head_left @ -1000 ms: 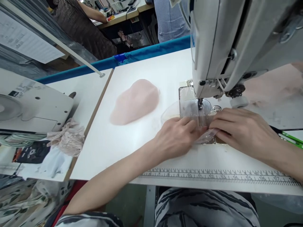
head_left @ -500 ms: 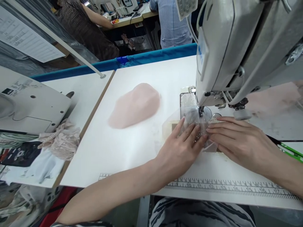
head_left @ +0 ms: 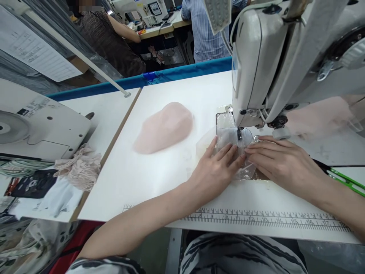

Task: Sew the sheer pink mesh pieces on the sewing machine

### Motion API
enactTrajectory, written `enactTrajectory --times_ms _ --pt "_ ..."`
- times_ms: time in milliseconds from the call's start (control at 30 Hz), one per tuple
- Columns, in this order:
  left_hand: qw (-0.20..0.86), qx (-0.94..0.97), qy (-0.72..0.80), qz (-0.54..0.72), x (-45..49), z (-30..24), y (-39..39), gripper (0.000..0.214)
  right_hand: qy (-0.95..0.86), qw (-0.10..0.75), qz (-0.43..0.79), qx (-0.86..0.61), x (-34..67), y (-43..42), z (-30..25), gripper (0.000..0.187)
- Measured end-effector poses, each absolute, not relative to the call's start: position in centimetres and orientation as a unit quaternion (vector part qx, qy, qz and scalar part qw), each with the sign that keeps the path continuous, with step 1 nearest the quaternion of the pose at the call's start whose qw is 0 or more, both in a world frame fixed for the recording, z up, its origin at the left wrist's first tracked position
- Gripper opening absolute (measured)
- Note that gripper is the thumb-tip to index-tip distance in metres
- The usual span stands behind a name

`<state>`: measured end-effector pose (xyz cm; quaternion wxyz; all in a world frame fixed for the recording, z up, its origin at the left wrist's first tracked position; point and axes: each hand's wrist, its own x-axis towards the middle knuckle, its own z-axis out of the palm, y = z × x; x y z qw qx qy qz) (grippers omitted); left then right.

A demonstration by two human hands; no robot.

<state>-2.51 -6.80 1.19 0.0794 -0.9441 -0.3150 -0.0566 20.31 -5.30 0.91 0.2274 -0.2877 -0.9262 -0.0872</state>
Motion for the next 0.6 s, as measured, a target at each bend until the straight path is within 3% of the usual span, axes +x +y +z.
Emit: enactTrajectory --times_ms 600 --pt "0.041 -0.931 -0.358 -0.053 -2.5 1.2 -3.7 0.049 -0.908 0.212 -0.130 -0.337 20.2 -3.2 0.3 0.025"
